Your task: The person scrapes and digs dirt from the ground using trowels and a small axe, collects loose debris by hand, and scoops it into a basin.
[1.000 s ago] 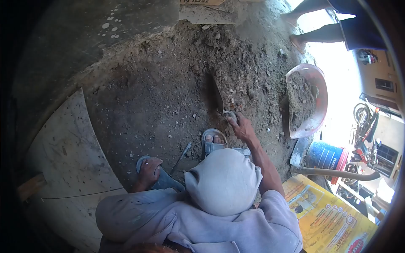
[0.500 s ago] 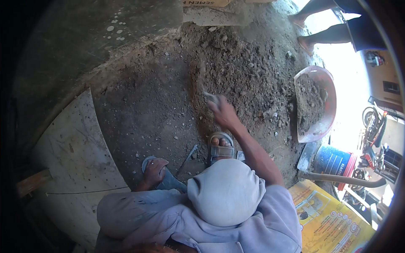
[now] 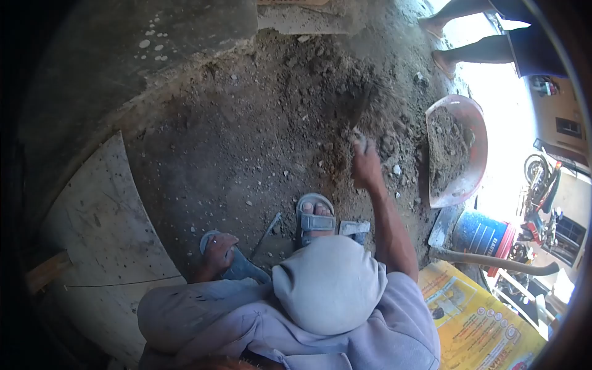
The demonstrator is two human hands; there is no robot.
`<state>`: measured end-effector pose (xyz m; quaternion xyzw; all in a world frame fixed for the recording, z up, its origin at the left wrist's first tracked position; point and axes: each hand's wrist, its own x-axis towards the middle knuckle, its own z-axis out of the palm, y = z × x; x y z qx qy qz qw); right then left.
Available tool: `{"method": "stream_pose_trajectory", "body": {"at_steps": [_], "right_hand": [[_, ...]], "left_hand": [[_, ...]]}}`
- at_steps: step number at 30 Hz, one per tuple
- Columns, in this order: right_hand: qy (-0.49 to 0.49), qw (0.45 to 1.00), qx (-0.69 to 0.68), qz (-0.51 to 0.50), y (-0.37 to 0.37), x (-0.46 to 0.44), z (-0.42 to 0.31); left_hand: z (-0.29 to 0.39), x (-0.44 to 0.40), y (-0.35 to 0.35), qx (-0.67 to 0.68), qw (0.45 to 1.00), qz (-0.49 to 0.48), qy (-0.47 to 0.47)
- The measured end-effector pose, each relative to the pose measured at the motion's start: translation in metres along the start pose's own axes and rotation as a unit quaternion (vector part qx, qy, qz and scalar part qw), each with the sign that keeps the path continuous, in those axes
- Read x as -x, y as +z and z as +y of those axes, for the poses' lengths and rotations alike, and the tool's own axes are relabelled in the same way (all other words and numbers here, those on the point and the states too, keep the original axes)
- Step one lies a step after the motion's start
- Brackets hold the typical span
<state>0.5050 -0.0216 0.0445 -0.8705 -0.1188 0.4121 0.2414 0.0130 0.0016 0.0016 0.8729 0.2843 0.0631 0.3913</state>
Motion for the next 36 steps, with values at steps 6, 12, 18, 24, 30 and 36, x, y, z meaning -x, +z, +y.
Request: {"method": "stream_pose_trajectory", "body": {"at_steps": [6, 12, 18, 24, 30, 36], "right_hand": [[-0.212, 0.961, 0.138, -0.108, 0.096, -0.015, -0.086], [-0.183, 0.978, 0.099, -0.017, 0.026, -0.053, -0.037], [-0.089, 0.995, -0.015, 0.046, 0.033, -0.033, 0.006], [-0.207, 0.967, 0.122, -0.078, 0.069, -0.018, -0.099], [-0.071, 0.997, -0.025, -0.012, 0.021, -0.062, -0.065], [-0.100, 0.987, 0.112, 0.049, -0.045, -0.031, -0.012]], "left_hand": [[0.002, 0.000, 0.003, 0.002, 1.000, -0.010, -0.003], [0.006, 0.002, 0.007, -0.001, 1.000, -0.004, -0.019], [-0.001, -0.002, 0.003, 0.006, 1.000, 0.003, -0.014], [0.004, -0.003, 0.001, 0.003, 1.000, -0.017, -0.005], [0.009, -0.011, -0.002, -0.012, 0.999, -0.022, -0.026], [0.016, -0.015, -0.006, -0.010, 0.999, -0.044, -0.029]]}}
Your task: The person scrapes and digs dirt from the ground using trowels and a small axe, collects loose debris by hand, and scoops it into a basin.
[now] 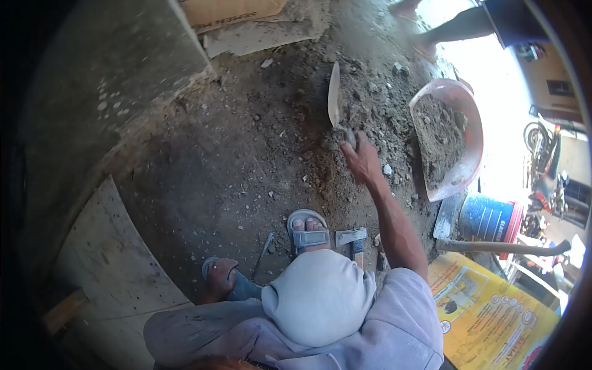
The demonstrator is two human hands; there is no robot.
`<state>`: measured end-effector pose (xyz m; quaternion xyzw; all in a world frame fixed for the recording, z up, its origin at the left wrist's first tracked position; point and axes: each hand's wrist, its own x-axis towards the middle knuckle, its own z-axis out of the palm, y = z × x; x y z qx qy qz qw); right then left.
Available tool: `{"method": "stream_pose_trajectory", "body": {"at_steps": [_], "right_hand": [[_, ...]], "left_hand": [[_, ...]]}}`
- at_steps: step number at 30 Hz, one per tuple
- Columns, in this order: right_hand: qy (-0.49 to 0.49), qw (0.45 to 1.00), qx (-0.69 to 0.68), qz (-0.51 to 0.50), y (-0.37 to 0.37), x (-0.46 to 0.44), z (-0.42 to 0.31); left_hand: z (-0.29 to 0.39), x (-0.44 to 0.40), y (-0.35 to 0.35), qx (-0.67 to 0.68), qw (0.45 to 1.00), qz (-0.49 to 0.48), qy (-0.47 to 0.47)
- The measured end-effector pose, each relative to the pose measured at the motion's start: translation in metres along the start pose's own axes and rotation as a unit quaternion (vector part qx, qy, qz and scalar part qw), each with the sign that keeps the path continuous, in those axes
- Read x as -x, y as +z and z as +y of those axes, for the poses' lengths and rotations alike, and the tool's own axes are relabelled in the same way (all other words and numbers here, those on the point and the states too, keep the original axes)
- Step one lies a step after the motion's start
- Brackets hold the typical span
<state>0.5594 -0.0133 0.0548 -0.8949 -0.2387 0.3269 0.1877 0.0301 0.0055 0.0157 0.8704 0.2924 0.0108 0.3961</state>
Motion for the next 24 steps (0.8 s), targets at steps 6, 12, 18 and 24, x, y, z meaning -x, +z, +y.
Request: {"method": "stream_pose_trajectory", "body": {"at_steps": [6, 12, 18, 24], "right_hand": [[-0.068, 0.961, 0.172, 0.206, -0.105, -0.138, 0.009], [-0.033, 0.933, 0.254, 0.253, -0.156, -0.239, -0.003], [-0.135, 0.935, 0.319, 0.081, -0.125, -0.221, 0.018], [-0.161, 0.934, 0.307, 0.086, -0.199, -0.205, 0.072]], "left_hand": [[-0.007, -0.065, -0.084, 0.061, 0.989, -0.127, 0.038], [0.019, -0.173, -0.164, 0.009, 0.999, -0.048, -0.017], [0.031, -0.311, -0.141, -0.015, 0.999, -0.004, 0.028], [0.036, -0.433, -0.074, -0.025, 0.991, 0.115, 0.061]]}}
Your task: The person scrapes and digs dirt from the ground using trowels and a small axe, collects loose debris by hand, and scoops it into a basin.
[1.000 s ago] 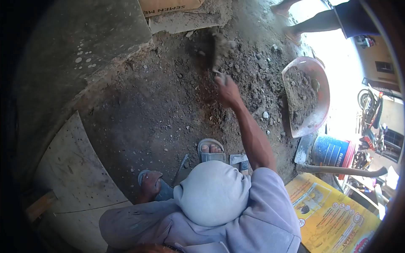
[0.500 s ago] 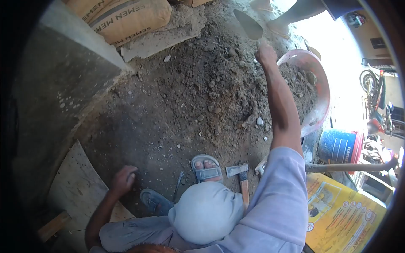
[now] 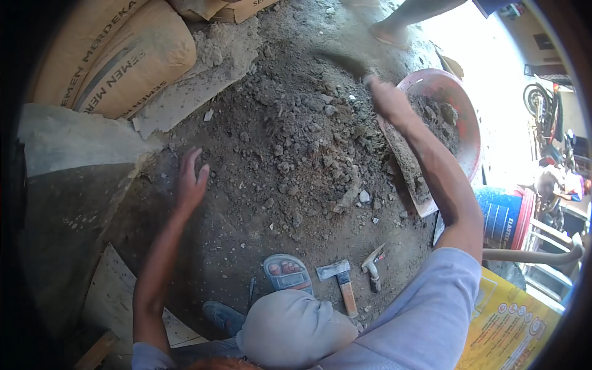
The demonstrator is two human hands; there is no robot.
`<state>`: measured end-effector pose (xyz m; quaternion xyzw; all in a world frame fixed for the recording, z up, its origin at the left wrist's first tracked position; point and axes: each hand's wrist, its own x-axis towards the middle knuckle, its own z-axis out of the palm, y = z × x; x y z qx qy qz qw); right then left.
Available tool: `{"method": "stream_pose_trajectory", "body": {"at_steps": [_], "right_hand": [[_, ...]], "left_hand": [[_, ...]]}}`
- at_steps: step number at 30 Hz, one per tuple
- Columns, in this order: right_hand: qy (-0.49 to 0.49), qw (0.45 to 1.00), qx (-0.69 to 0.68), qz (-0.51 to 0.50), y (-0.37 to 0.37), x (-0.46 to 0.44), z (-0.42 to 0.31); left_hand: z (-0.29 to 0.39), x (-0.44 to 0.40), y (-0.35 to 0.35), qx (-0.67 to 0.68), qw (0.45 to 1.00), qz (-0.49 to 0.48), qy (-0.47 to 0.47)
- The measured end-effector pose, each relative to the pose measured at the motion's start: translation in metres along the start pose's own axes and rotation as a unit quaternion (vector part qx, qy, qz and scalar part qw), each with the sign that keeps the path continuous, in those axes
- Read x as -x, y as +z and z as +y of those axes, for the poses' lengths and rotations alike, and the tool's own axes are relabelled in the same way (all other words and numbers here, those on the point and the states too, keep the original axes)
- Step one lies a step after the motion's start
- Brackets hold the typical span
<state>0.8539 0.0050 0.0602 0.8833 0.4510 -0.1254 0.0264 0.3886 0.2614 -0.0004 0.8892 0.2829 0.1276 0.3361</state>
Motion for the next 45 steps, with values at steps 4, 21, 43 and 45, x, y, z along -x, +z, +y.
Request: {"method": "stream_pose_trajectory", "body": {"at_steps": [4, 21, 43, 45], "right_hand": [[0.317, 0.937, -0.081, -0.118, -0.023, -0.050, 0.030], [-0.054, 0.985, -0.120, -0.115, 0.031, -0.033, -0.094], [0.199, 0.966, -0.166, -0.003, 0.079, 0.212, -0.131], [0.356, 0.926, -0.120, 0.035, 0.094, 0.208, -0.100]], "left_hand": [[0.001, -0.030, 0.040, -0.008, 0.999, 0.029, -0.040], [0.009, -0.053, 0.038, 0.104, 0.965, -0.067, -0.233], [0.043, -0.070, 0.130, 0.018, 0.999, 0.013, -0.028], [0.039, -0.068, 0.128, 0.017, 0.999, 0.008, -0.030]]}}
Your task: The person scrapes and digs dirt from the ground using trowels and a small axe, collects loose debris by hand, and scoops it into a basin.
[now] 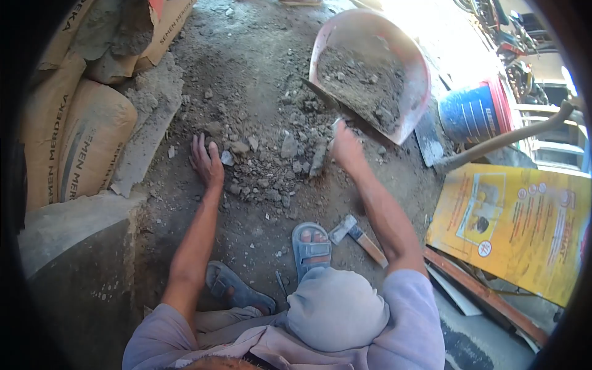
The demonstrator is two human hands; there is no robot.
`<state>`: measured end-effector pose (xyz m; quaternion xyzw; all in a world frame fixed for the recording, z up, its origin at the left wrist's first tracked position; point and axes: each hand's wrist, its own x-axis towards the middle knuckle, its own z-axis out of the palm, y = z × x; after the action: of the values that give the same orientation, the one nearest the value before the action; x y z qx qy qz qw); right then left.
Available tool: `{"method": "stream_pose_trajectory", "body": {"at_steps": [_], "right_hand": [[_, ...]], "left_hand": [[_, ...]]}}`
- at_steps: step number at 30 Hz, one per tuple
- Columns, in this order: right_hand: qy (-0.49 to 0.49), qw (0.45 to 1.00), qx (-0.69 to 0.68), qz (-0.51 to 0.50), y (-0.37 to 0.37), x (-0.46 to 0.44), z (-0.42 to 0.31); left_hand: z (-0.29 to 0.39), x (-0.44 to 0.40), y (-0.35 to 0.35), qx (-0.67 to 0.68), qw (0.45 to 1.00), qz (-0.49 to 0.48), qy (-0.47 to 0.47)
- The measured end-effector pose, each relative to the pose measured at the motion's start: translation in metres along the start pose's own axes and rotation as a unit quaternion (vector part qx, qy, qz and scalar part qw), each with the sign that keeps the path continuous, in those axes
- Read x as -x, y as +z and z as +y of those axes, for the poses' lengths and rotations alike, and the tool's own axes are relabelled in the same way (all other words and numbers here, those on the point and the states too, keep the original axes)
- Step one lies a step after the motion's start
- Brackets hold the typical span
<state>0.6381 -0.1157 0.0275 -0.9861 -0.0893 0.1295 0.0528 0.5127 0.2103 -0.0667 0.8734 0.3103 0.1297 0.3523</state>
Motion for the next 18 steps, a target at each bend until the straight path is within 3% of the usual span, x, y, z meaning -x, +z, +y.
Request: {"method": "stream_pose_trajectory", "body": {"at_steps": [3, 8, 10, 12, 14, 16, 18], "right_hand": [[0.020, 0.999, 0.023, -0.045, 0.012, 0.006, 0.003], [-0.141, 0.977, 0.021, -0.160, 0.001, 0.071, -0.025], [-0.075, 0.989, -0.071, -0.105, -0.008, 0.094, -0.009], [0.137, 0.976, -0.157, -0.064, -0.008, 0.116, 0.011], [0.143, 0.976, -0.163, -0.014, 0.024, 0.146, 0.054], [0.195, 0.956, -0.213, -0.059, 0.039, 0.177, 0.032], [0.149, 0.940, -0.297, -0.076, 0.067, 0.187, 0.000]], "left_hand": [[-0.011, -0.001, -0.004, 0.024, 0.999, -0.014, 0.021], [-0.009, 0.000, -0.007, 0.047, 0.999, -0.014, 0.018], [-0.014, -0.002, -0.010, 0.005, 0.999, -0.029, 0.043], [-0.014, -0.011, -0.021, 0.003, 0.999, -0.024, 0.042], [-0.017, -0.019, -0.025, 0.003, 0.998, -0.023, 0.051], [-0.021, -0.024, -0.017, -0.031, 0.995, -0.046, 0.087], [-0.008, -0.013, -0.008, -0.073, 0.990, -0.046, 0.111]]}}
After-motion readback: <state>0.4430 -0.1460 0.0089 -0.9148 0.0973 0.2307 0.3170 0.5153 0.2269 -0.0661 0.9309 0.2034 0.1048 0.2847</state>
